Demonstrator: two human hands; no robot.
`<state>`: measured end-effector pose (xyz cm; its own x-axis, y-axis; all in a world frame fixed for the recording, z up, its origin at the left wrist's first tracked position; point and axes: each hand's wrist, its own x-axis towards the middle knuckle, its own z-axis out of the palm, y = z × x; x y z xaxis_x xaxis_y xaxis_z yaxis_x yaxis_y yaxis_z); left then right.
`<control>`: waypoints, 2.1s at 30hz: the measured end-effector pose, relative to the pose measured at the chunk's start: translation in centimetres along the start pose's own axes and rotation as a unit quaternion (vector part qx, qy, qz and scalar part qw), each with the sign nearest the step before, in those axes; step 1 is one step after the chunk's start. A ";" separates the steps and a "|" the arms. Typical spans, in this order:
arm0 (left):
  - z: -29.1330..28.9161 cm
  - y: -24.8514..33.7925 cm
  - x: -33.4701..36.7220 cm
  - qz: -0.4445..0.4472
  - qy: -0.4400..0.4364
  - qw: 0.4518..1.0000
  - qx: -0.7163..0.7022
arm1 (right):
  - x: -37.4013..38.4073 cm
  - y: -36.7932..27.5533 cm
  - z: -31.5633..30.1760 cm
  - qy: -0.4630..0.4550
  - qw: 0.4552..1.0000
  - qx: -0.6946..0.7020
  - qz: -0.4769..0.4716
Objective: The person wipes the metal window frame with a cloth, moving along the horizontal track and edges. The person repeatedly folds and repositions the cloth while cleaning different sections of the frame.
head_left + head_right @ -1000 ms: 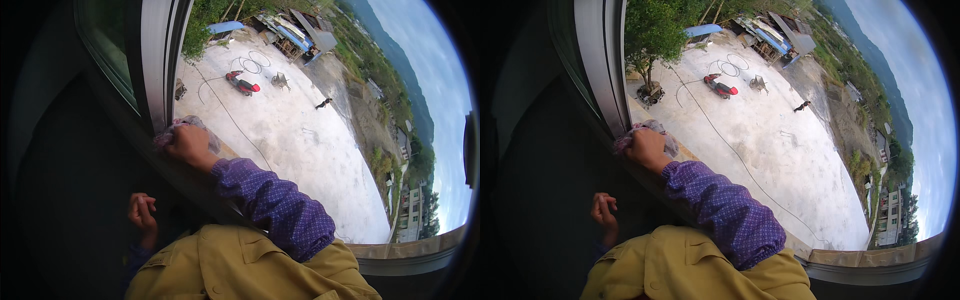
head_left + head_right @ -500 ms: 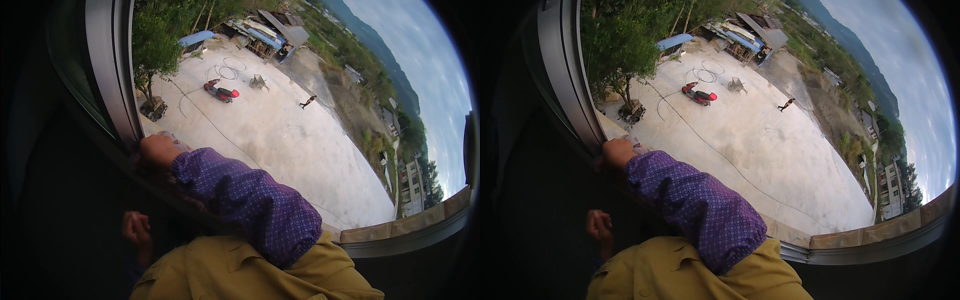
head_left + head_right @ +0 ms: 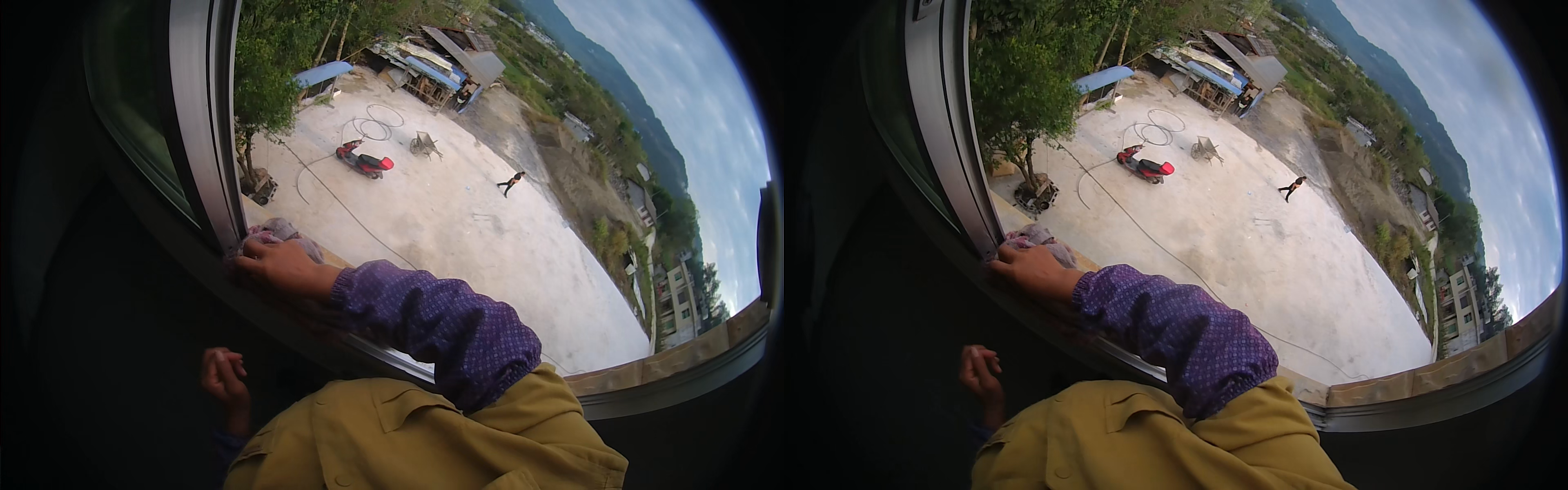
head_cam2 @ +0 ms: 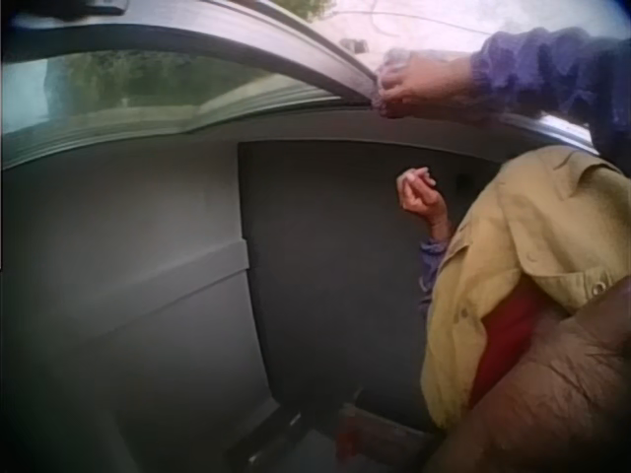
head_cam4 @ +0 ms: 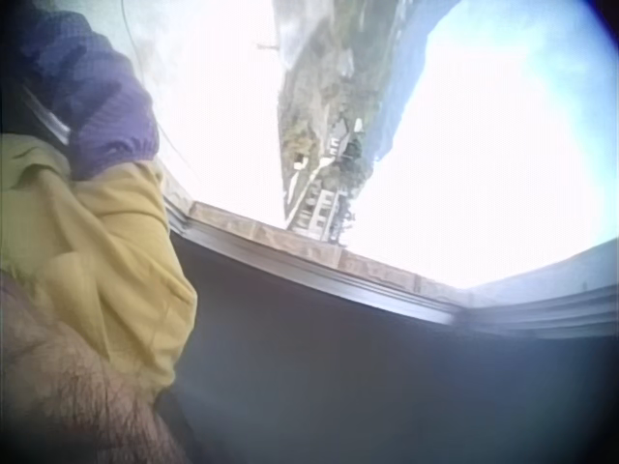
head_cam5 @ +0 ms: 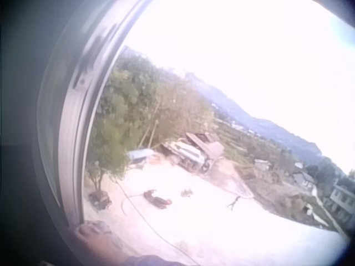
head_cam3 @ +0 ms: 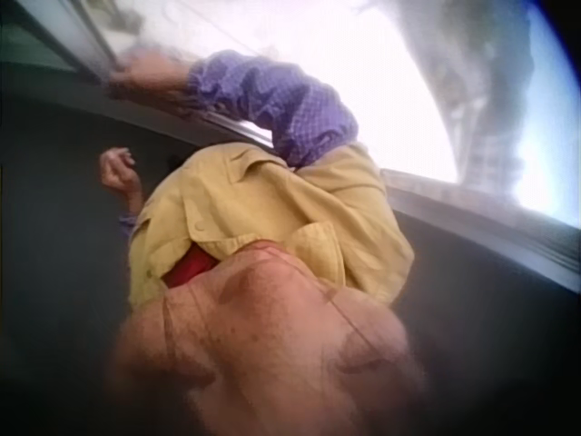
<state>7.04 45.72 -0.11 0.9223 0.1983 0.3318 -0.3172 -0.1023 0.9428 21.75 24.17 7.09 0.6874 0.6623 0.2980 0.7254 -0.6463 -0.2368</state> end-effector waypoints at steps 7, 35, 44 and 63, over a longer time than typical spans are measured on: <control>0.2 0.5 -0.3 -0.034 -0.007 0.999 -0.014 | 0.2 0.2 0.7 0.021 0.995 -0.087 -0.051; -0.1 -1.3 -0.7 -0.017 0.001 1.000 -0.014 | 2.3 -3.5 -5.5 -0.270 0.954 0.003 0.135; -1.2 -2.1 -1.1 -0.040 0.006 0.999 -0.011 | 0.1 -2.4 2.7 0.128 0.961 0.165 0.184; -0.2 -1.5 -0.8 -0.046 -0.028 0.999 0.006 | -0.1 -2.2 0.0 -0.051 0.993 0.053 0.097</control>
<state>6.73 45.89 -1.75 0.9586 0.1525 0.2404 -0.2273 -0.0980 0.9689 20.07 25.52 7.54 0.8106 0.5680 0.1427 0.5749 -0.7253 -0.3787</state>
